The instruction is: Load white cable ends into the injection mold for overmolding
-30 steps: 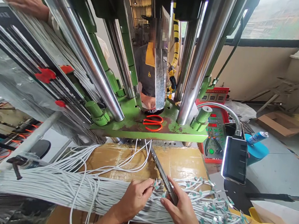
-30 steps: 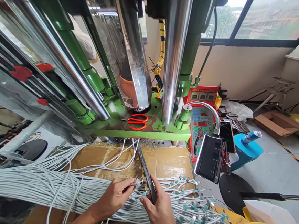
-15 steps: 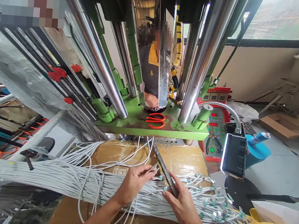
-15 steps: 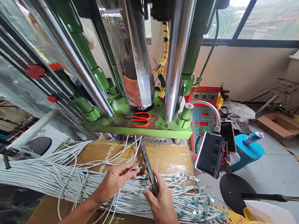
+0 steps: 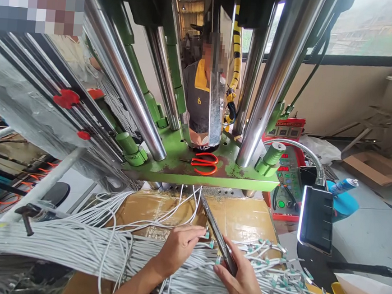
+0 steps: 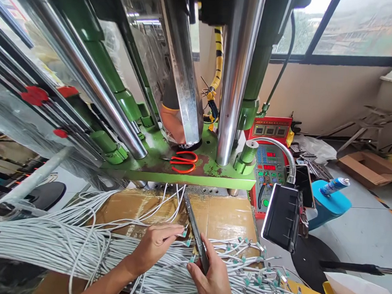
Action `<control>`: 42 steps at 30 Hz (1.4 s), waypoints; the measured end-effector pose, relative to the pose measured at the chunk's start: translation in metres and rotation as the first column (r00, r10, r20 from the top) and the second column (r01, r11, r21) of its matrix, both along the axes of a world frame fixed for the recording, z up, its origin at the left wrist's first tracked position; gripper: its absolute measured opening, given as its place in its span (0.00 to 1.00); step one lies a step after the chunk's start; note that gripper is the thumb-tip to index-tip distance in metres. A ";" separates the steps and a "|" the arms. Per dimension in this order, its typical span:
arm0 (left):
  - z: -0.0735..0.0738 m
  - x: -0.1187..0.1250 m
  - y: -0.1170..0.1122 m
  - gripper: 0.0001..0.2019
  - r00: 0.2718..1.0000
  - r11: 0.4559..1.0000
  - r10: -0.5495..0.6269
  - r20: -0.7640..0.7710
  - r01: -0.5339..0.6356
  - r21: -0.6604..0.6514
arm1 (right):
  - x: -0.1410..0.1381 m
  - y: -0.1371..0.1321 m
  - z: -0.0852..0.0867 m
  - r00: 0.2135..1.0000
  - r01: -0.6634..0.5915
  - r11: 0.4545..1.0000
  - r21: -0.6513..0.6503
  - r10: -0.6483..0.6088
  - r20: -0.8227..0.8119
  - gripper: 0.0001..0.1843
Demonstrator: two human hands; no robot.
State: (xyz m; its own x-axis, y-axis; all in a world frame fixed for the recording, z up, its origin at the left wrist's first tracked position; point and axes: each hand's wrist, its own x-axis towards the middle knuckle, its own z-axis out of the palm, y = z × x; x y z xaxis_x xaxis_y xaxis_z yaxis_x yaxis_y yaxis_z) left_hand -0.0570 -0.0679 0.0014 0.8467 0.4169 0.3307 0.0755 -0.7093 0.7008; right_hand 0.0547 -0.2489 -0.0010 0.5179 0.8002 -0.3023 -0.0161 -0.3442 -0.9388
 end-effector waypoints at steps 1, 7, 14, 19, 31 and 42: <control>0.000 0.001 0.000 0.15 1.000 1.000 -0.006 0.011 0.006 0.017 | 0.000 0.000 -0.001 1.000 -0.002 1.000 0.004 0.002 0.008 0.36; 0.000 0.010 -0.001 0.09 0.994 0.976 0.098 -0.058 -0.107 -0.189 | -0.002 0.004 0.007 0.998 0.045 0.999 0.008 -0.045 0.033 0.35; 0.032 0.004 0.005 0.15 0.956 0.804 0.287 -0.052 -0.271 -0.530 | 0.006 0.001 0.009 0.999 0.038 0.999 -0.004 -0.038 0.013 0.36; 0.048 0.009 0.015 0.13 0.975 0.874 0.126 -0.181 -0.196 -0.445 | 0.018 -0.006 0.010 0.998 0.055 0.998 0.037 -0.056 0.009 0.33; 0.020 0.024 0.024 0.08 0.986 0.964 -0.010 -0.166 -0.034 -0.263 | 0.017 -0.007 0.006 0.995 0.047 0.997 0.064 -0.041 -0.096 0.34; 0.010 0.025 0.027 0.09 0.989 0.976 -0.011 -0.147 -0.021 -0.216 | 0.016 -0.007 0.003 0.996 0.040 0.997 0.065 -0.035 -0.082 0.35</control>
